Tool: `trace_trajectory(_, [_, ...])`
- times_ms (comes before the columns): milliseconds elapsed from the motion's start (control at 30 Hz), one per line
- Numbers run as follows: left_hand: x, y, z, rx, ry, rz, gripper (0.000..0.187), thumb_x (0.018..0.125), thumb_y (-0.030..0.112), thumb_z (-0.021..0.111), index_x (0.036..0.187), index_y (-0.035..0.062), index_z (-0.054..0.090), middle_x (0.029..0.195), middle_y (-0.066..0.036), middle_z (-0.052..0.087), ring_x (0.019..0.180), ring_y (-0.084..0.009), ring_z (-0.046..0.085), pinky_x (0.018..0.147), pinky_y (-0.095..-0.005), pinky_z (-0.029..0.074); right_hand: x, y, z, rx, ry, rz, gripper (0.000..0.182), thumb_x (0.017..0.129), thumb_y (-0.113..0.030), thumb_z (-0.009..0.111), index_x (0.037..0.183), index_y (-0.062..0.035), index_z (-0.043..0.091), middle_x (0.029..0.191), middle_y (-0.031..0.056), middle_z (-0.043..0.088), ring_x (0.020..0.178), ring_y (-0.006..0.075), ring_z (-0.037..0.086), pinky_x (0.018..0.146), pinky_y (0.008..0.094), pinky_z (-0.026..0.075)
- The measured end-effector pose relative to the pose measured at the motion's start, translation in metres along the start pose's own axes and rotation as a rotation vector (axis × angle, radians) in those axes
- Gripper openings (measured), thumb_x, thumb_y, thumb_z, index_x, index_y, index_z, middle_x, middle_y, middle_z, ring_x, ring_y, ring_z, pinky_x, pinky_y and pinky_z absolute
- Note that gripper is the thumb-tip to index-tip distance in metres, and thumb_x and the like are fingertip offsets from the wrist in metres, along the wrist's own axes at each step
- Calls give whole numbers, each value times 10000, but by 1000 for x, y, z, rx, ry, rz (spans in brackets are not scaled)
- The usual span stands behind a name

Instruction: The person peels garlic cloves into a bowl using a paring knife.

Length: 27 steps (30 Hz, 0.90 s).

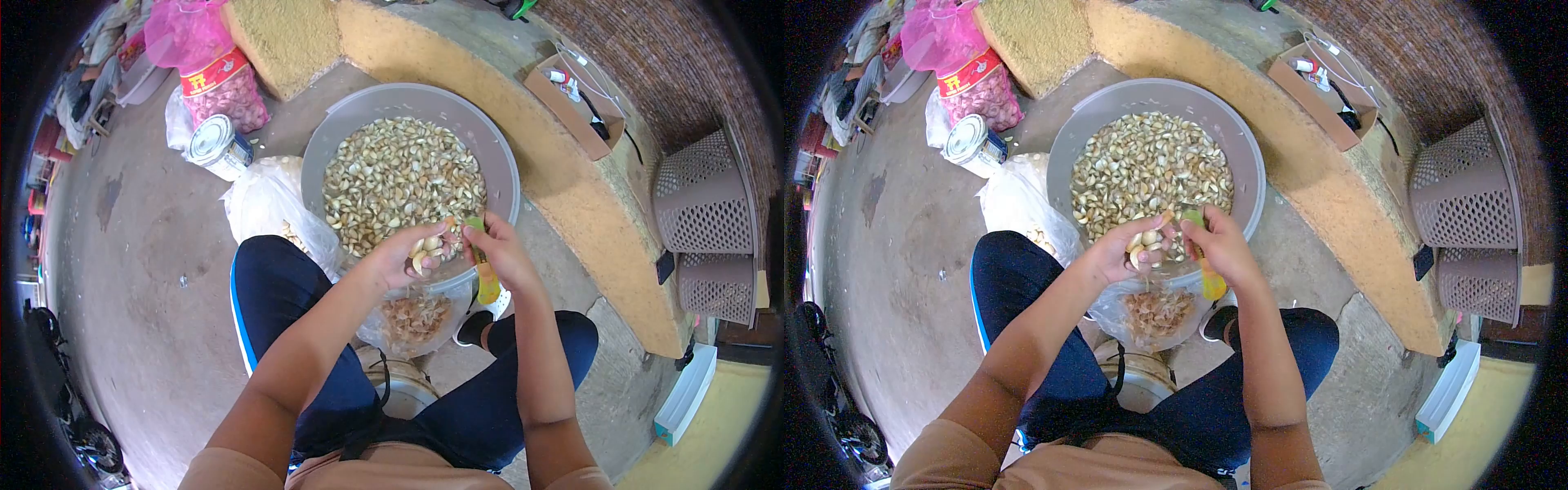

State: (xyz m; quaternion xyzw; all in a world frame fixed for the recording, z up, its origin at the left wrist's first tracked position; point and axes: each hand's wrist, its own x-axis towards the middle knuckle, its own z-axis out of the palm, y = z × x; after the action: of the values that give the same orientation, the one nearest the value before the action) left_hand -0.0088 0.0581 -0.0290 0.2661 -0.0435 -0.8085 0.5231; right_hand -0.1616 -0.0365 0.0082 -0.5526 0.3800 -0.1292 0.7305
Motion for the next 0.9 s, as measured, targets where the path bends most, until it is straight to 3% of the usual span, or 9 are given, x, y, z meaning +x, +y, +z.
trace_trajectory(133, [1, 1, -3, 55, -99, 32, 264, 840, 303, 519, 877, 41, 509, 716, -9, 489, 439, -37, 403, 327, -143, 291, -2, -5, 1, -82, -81, -87, 131, 829, -168, 560, 873, -57, 508, 685, 10, 527, 598, 96, 506, 556, 227, 413])
trace_trajectory(233, [1, 1, -2, 38, -95, 34, 234, 846, 274, 510, 892, 45, 496, 712, -17, 495, 434, -51, 413, 336, -156, 308, -13, -16, 12, -238, 7, -43, 224, 811, -222, 593, 772, -31, 482, 650, 28, 529, 563, 91, 473, 498, 250, 387])
trace_trajectory(333, [-2, 1, 1, 35, -70, 33, 208, 854, 247, 499, 910, 46, 485, 708, -32, 504, 428, -64, 421, 341, -166, 317, -9, -5, 12, -553, 81, -286, 311, 792, -284, 615, 770, -8, 475, 616, 72, 511, 541, 122, 453, 490, 284, 377])
trace_trajectory(533, [-2, 0, 0, 31, -83, 35, 183, 867, 225, 481, 902, 45, 486, 711, -63, 527, 418, -78, 426, 343, -176, 323, -13, -10, 14, -603, 104, -289, 385, 768, -333, 629, 738, 10, 458, 568, 120, 480, 512, 162, 444, 482, 317, 370])
trace_trajectory(733, [-2, -1, -1, 26, -102, 41, 178, 870, 228, 471, 874, 50, 486, 706, -62, 533, 417, -81, 426, 341, -184, 317, -15, -14, 17, -738, 120, -288, 429, 780, -380, 593, 720, 17, 442, 585, 170, 497, 527, 281, 485, 500, 356, 382])
trace_trajectory(900, [-5, 2, 4, 23, -95, 32, 169, 864, 227, 480, 858, 58, 480, 688, -47, 515, 417, -76, 419, 344, -182, 312, -16, -16, 21, -776, 125, -324, 420, 796, -366, 565, 748, 32, 440, 648, 218, 525, 635, 380, 517, 565, 409, 395])
